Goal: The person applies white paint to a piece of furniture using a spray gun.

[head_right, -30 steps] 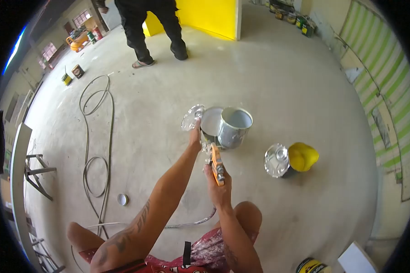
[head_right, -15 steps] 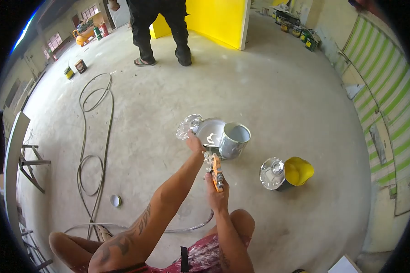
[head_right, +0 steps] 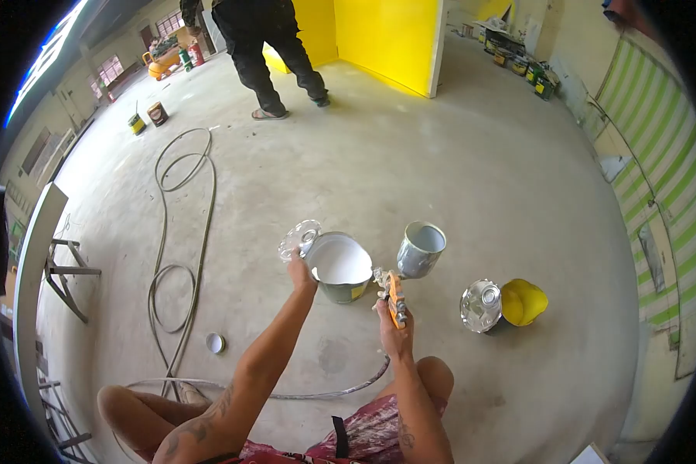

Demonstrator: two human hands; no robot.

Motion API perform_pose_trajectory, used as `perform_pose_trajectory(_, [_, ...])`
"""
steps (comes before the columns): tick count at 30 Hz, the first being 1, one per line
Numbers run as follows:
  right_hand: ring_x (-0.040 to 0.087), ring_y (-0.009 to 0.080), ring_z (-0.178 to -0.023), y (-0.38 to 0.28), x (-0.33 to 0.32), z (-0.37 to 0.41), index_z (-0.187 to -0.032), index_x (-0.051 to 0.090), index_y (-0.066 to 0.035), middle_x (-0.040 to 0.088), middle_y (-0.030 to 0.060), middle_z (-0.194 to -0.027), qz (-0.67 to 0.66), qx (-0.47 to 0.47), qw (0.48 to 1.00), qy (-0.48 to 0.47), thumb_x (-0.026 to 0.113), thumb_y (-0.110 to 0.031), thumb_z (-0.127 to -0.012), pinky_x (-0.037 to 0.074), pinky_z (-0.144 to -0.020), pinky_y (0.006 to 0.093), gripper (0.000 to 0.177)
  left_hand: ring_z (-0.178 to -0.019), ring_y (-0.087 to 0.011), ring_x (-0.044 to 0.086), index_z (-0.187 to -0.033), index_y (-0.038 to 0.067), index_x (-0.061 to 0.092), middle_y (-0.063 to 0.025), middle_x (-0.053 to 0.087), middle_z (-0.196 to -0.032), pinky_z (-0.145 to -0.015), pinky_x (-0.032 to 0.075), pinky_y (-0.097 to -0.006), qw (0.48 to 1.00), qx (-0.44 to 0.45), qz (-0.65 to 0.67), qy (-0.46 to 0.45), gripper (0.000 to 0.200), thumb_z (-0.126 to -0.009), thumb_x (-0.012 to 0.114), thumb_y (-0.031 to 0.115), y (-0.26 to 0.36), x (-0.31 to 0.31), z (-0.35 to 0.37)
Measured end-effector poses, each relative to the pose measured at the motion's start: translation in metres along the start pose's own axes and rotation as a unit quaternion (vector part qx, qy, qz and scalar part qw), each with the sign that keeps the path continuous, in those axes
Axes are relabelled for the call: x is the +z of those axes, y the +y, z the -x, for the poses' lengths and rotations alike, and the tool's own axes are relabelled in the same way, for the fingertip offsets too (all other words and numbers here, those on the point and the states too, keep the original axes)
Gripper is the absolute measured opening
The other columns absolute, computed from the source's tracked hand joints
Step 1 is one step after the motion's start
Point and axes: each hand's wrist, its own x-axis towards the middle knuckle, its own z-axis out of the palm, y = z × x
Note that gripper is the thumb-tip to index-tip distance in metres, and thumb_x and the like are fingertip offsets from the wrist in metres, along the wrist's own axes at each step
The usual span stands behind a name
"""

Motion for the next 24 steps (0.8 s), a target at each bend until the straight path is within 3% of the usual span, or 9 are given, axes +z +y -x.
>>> perform_pose_trajectory(2, [0.056,0.0140,-0.078,0.002,0.000,-0.001,-0.100,0.068,0.001,0.065,0.0045,-0.084,-0.005,-0.019,1.000,-0.010,0.064,-0.027,-0.099,0.047,-0.073,0.0331,0.029,-0.083,-0.0220,0.063,-0.107,-0.007,0.066,-0.0131,0.065,-0.098,-0.074,0.053,-0.0386,1.000,0.001,0.007,-0.003,0.047,-0.097,0.059,0.037,0.012,-0.018,-0.005])
perform_pose_trajectory(6, [0.059,0.0144,-0.081,0.011,0.000,-0.002,-0.102,0.068,0.002,0.068,0.0059,-0.087,0.027,0.006,0.999,-0.040,0.065,-0.027,-0.098,0.049,-0.075,0.0330,0.029,-0.092,-0.0244,0.068,-0.123,-0.006,0.058,-0.0145,0.066,-0.109,-0.077,0.058,-0.0397,0.996,-0.029,0.058,-0.065,0.045,-0.101,0.056,0.033,0.035,-0.062,-0.021])
perform_pose_trajectory(9, [0.061,0.0147,-0.083,0.027,-0.001,-0.008,-0.102,0.068,0.002,0.069,0.0066,-0.088,0.017,0.015,0.998,-0.051,0.065,-0.026,-0.098,0.050,-0.077,0.0325,0.029,-0.092,-0.0248,0.068,-0.123,-0.006,0.059,-0.0149,0.066,-0.109,-0.076,0.058,-0.0395,0.999,-0.031,0.028,-0.026,0.045,-0.101,0.056,0.033,0.052,-0.082,-0.018])
perform_pose_trajectory(14, [0.062,0.0148,-0.083,0.018,0.007,-0.004,-0.100,0.069,0.002,0.070,0.0071,-0.089,0.008,0.007,0.998,-0.061,0.065,-0.026,-0.098,0.050,-0.077,0.0321,0.028,-0.091,-0.0251,0.069,-0.124,-0.005,0.058,-0.0150,0.066,-0.108,-0.074,0.059,-0.0402,0.998,-0.041,0.034,-0.035,0.044,-0.101,0.053,0.032,0.072,-0.116,-0.021])
perform_pose_trajectory(22, [0.061,0.0140,-0.083,0.022,0.001,0.008,-0.108,0.068,0.001,0.069,0.0056,-0.089,0.146,0.061,0.972,-0.172,0.065,-0.026,-0.098,0.050,-0.076,0.0332,0.029,-0.090,-0.0238,0.069,-0.124,-0.003,0.058,-0.0132,0.066,-0.106,-0.071,0.060,-0.0389,0.998,-0.042,0.049,-0.020,0.043,-0.102,0.054,0.034,0.083,-0.153,-0.023])
perform_pose_trajectory(24, [0.060,0.0131,-0.082,0.018,0.005,0.017,-0.109,0.068,0.001,0.068,0.0046,-0.088,0.137,0.027,0.973,-0.186,0.065,-0.026,-0.098,0.050,-0.075,0.0323,0.030,-0.090,-0.0232,0.068,-0.125,-0.003,0.058,-0.0127,0.066,-0.106,-0.072,0.059,-0.0383,0.997,-0.041,0.061,-0.025,0.043,-0.102,0.055,0.034,0.077,-0.156,-0.029])
